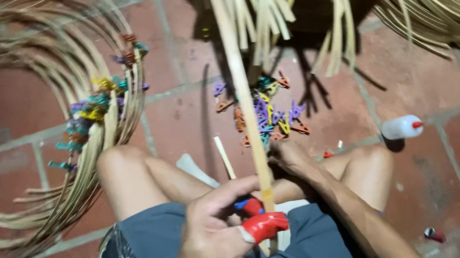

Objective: The person sits on a tiled floor and repeatedly glues thin bamboo strips together using a small glue bottle and colorful clips. They apply glue to the ends of the strips, press them together, and secure the joints with clips while working on a partially assembled bamboo structure.

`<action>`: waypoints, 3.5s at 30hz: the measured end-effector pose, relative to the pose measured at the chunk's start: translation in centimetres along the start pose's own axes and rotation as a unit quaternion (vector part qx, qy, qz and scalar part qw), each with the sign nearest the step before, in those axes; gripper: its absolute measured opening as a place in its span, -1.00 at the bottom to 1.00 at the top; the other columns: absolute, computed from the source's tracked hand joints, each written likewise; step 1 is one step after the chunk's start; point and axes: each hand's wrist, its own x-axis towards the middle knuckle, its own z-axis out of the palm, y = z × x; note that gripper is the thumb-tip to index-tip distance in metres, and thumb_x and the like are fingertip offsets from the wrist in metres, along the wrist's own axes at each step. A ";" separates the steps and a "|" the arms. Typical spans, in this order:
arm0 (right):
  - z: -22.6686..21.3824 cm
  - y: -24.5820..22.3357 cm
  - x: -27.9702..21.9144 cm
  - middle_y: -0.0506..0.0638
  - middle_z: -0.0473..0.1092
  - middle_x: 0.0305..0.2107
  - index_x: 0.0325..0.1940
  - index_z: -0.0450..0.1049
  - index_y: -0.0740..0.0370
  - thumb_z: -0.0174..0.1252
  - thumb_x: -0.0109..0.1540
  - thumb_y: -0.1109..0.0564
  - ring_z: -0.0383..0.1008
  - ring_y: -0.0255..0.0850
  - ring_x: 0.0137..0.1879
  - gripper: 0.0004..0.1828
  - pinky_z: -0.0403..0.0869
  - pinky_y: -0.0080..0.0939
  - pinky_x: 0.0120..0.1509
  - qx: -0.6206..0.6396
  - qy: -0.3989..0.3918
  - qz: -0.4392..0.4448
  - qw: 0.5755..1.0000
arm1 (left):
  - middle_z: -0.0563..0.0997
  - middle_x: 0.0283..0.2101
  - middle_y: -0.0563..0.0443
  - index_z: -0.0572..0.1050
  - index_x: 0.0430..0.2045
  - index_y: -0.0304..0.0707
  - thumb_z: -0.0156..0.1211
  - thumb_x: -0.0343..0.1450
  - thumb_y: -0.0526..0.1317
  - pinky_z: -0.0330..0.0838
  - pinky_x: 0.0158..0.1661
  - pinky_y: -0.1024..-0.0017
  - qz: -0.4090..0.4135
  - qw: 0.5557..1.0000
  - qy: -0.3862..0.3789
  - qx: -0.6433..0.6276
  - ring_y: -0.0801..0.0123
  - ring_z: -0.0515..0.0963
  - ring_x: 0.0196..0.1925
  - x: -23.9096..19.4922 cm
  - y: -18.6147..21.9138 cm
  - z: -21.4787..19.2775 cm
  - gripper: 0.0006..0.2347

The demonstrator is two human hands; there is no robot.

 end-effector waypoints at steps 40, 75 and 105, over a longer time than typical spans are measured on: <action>-13.7 -18.8 -18.7 0.40 0.52 -0.17 -0.22 0.50 0.48 0.24 0.25 0.41 0.55 -0.16 -0.33 -0.94 0.57 -0.25 -0.32 0.612 0.323 -0.076 0.718 | 0.56 -0.48 0.18 0.66 -0.09 -0.38 0.43 0.31 -0.38 0.31 -0.48 0.61 0.049 0.993 -0.099 0.046 0.66 0.43 -0.50 -1.2 -1.1 0.7 -0.72; -20.1 -2.7 -6.0 0.06 0.52 -0.16 0.32 0.46 0.36 0.31 0.23 0.24 0.57 -0.25 -0.14 -0.45 0.58 -0.24 -0.08 0.415 0.171 0.000 0.894 | 0.64 -0.24 0.14 0.63 -0.04 -0.43 0.39 0.32 -0.43 0.42 -0.31 0.60 0.074 0.984 -0.135 0.092 0.65 0.50 -0.32 -2.1 1.1 -1.6 -0.69; -26.5 -33.9 -9.0 0.09 0.59 -0.30 0.39 0.42 0.32 0.29 0.12 0.05 0.63 -0.04 -0.16 -0.25 0.00 0.35 0.52 -0.157 -0.091 -0.392 0.902 | 0.66 -0.14 -0.07 0.03 0.41 -0.31 0.42 0.20 -0.49 0.64 -0.11 0.37 0.068 0.988 -0.061 -0.124 0.39 0.69 -0.16 -5.5 -2.6 -4.1 -0.15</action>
